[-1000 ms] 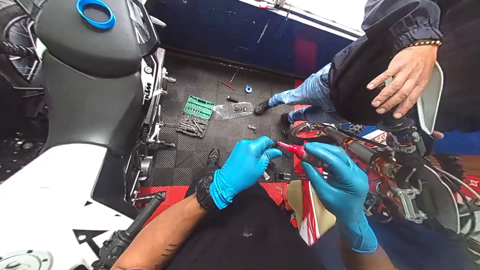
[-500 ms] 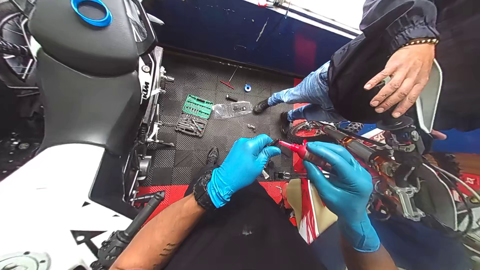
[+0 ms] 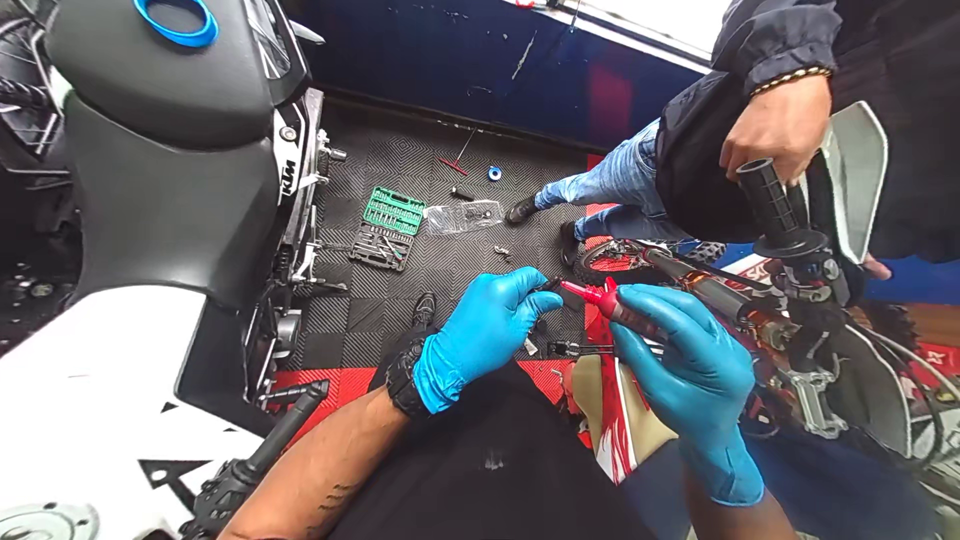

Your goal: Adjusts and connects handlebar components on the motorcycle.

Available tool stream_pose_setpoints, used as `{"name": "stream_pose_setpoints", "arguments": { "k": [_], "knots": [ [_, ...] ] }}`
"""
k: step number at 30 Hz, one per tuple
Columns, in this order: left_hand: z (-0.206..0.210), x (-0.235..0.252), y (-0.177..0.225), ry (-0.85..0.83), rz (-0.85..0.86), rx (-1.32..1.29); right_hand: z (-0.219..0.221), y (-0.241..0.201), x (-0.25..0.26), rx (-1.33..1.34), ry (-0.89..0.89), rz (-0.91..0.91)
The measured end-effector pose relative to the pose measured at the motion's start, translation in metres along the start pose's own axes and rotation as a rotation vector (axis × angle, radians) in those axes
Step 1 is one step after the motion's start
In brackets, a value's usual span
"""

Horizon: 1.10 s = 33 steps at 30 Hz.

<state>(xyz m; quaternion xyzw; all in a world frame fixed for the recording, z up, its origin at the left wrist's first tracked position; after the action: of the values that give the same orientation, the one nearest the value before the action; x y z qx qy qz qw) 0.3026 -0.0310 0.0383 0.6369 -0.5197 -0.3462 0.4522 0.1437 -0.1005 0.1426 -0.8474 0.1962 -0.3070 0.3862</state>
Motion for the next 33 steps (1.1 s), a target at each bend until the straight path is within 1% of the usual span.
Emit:
{"name": "stream_pose_setpoints", "arguments": {
  "k": [17, 26, 33],
  "knots": [
    [0.000, -0.002, 0.000, -0.014, 0.001, -0.065, 0.008, -0.007, 0.000, 0.000, -0.002, -0.029],
    [-0.002, -0.005, 0.000, -0.022, 0.000, -0.113, 0.005, -0.010, 0.002, -0.020, 0.006, -0.025],
    [-0.002, -0.004, 0.000, -0.005, 0.007, -0.073, 0.004, -0.011, 0.001, -0.046, -0.006, -0.022]
  ]
}}
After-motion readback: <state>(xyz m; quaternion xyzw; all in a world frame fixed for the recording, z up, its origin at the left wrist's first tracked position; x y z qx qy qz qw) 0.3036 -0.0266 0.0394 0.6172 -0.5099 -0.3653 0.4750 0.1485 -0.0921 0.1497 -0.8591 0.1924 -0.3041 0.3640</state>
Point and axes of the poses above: each hand's wrist, its own x-axis towards the middle knuckle, its own z-axis out of the palm, y = z × x, the point moved 9 cm from there along x, towards the middle knuckle, and after that the axes turned 11 degrees about x, right-handed, at the moved point
